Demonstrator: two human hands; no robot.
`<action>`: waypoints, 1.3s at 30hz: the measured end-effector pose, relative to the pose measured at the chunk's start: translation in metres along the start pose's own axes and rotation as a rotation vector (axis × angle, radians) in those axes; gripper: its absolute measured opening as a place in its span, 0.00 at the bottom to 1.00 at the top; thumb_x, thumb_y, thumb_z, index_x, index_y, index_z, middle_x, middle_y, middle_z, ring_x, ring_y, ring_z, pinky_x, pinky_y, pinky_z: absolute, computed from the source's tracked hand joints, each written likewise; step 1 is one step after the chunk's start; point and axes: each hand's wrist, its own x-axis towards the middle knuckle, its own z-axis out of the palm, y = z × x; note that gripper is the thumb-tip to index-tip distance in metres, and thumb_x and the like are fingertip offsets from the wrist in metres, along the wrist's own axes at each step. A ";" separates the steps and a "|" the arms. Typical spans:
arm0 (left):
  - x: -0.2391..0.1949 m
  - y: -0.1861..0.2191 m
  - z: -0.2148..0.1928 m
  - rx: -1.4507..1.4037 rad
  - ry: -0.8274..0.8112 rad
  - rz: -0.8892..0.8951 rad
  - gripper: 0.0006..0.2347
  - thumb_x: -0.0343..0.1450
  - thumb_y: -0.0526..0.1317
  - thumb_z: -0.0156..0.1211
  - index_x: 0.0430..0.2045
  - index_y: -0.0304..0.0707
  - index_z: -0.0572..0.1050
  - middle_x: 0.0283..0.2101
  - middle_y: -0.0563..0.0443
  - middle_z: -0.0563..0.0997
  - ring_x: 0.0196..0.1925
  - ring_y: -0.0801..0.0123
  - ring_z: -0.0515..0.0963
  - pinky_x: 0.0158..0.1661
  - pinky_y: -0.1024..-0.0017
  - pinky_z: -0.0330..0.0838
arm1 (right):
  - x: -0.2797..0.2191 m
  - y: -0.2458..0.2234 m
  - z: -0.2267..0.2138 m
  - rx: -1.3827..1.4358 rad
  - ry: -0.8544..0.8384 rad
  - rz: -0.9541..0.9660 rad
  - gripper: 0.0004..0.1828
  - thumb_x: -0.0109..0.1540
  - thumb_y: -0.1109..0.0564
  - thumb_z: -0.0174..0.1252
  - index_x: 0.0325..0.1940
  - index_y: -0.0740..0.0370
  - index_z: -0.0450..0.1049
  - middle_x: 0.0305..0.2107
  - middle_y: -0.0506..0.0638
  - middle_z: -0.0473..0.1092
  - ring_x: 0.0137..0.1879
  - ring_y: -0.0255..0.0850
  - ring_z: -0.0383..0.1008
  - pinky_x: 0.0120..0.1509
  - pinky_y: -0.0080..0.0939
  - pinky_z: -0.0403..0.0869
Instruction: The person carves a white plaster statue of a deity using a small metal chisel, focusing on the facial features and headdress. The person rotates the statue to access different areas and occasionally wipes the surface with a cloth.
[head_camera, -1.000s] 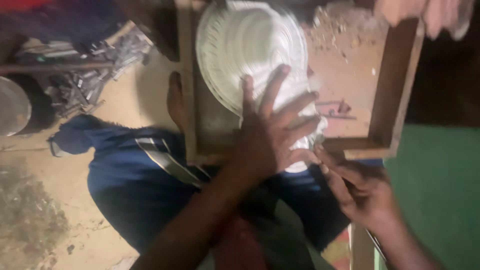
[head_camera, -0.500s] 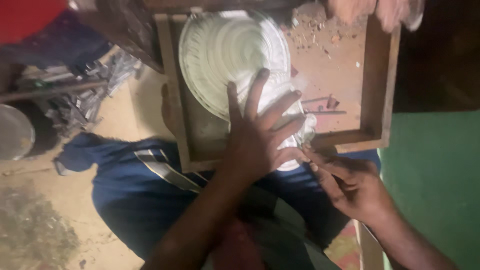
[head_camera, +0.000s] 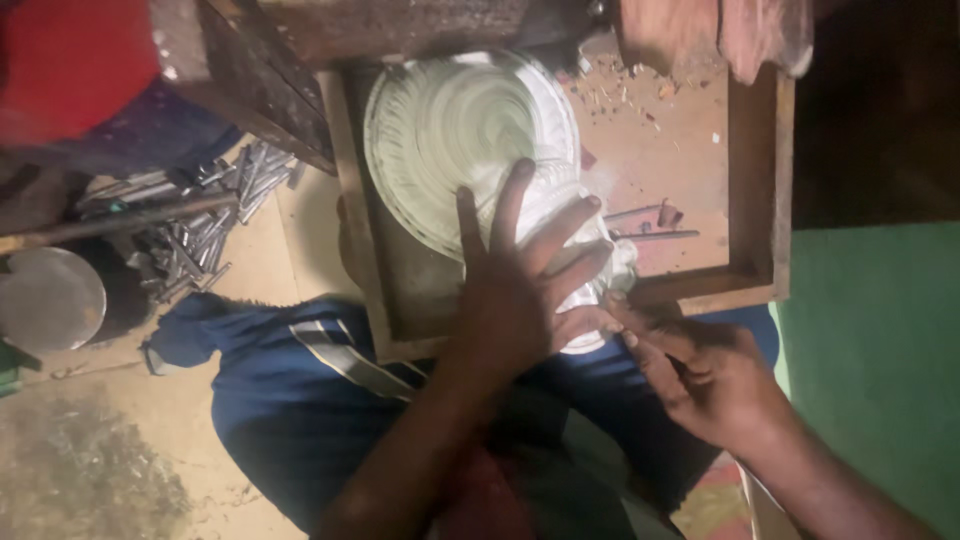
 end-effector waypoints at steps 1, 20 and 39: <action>-0.002 0.002 0.002 -0.007 0.001 0.001 0.26 0.56 0.54 0.75 0.48 0.50 0.83 0.69 0.57 0.68 0.78 0.38 0.45 0.66 0.16 0.36 | -0.003 -0.003 -0.002 -0.087 -0.013 0.040 0.16 0.61 0.62 0.60 0.53 0.56 0.80 0.23 0.54 0.73 0.20 0.34 0.68 0.23 0.32 0.65; -0.007 0.000 0.015 0.038 0.037 0.045 0.28 0.58 0.59 0.71 0.50 0.49 0.81 0.70 0.56 0.67 0.78 0.36 0.43 0.66 0.17 0.33 | -0.011 0.007 -0.007 -0.157 -0.127 0.256 0.18 0.62 0.58 0.64 0.57 0.48 0.82 0.10 0.53 0.69 0.13 0.40 0.58 0.19 0.42 0.57; 0.005 0.014 0.001 0.065 0.004 -0.082 0.43 0.57 0.63 0.73 0.65 0.40 0.68 0.72 0.48 0.65 0.79 0.36 0.45 0.67 0.23 0.34 | 0.080 0.066 -0.033 -0.011 0.474 0.092 0.14 0.66 0.62 0.65 0.57 0.65 0.81 0.42 0.59 0.80 0.44 0.39 0.81 0.50 0.37 0.77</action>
